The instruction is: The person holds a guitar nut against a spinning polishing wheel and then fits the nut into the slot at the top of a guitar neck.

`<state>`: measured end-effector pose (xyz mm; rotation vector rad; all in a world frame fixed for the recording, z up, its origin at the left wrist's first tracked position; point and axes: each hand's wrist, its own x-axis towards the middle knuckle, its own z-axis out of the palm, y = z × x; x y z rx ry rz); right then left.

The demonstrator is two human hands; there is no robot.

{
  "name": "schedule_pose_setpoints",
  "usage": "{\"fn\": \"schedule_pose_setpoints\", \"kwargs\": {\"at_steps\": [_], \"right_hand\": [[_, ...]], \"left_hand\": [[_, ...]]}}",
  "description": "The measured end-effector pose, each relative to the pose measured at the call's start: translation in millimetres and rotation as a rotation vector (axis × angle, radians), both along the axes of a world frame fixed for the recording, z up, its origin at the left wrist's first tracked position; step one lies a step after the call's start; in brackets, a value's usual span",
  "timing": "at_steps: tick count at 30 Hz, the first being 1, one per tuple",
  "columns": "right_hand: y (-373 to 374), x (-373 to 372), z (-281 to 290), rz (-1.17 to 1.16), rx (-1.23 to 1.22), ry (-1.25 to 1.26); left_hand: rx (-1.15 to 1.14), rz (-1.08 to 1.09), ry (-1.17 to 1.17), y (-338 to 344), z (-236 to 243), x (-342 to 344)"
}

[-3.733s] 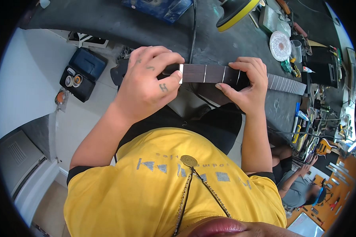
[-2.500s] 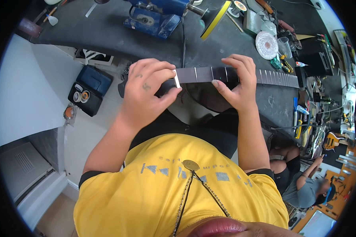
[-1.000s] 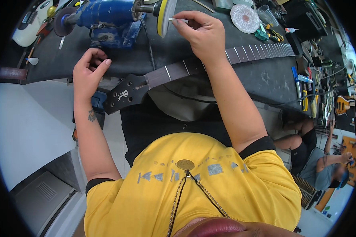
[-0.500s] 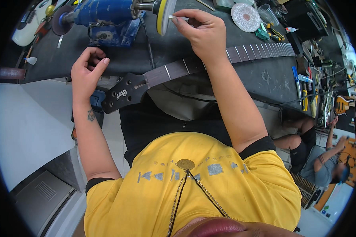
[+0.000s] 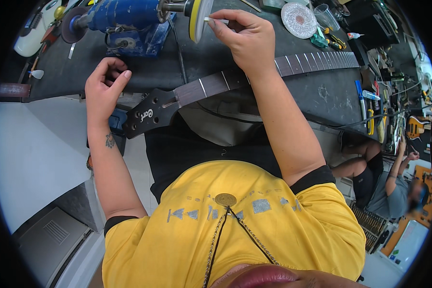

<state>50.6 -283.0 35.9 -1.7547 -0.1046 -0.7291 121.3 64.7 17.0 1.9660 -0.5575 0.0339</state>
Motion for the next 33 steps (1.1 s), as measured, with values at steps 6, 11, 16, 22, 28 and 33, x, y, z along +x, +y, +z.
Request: {"fn": "schedule_pose_setpoints", "kwargs": {"at_steps": [6,11,16,22,28,33], "right_hand": [[-0.7,0.7,-0.1,-0.007,-0.009,-0.012],[-1.2,0.3,-0.2,0.001,-0.01,-0.005],[-1.1,0.6,-0.1,-0.01,-0.032,-0.029],[-1.3,-0.8,1.0,-0.013,-0.048,-0.032],[2.3,-2.2,3.4,-0.029,-0.085,-0.105],[1.6,-1.0,3.5,-0.021,-0.1,-0.118]], "left_hand": [[0.014,0.008,-0.02,-0.5,0.7,-0.3],[0.021,0.004,-0.027,0.7,0.7,-0.4],[0.014,0.004,-0.024,0.8,-0.4,0.2],[0.008,0.007,-0.02,0.4,0.4,-0.3],[0.015,0.006,-0.028,-0.6,-0.2,0.2],[-0.003,0.008,-0.021,-0.9,-0.3,-1.2]]}}
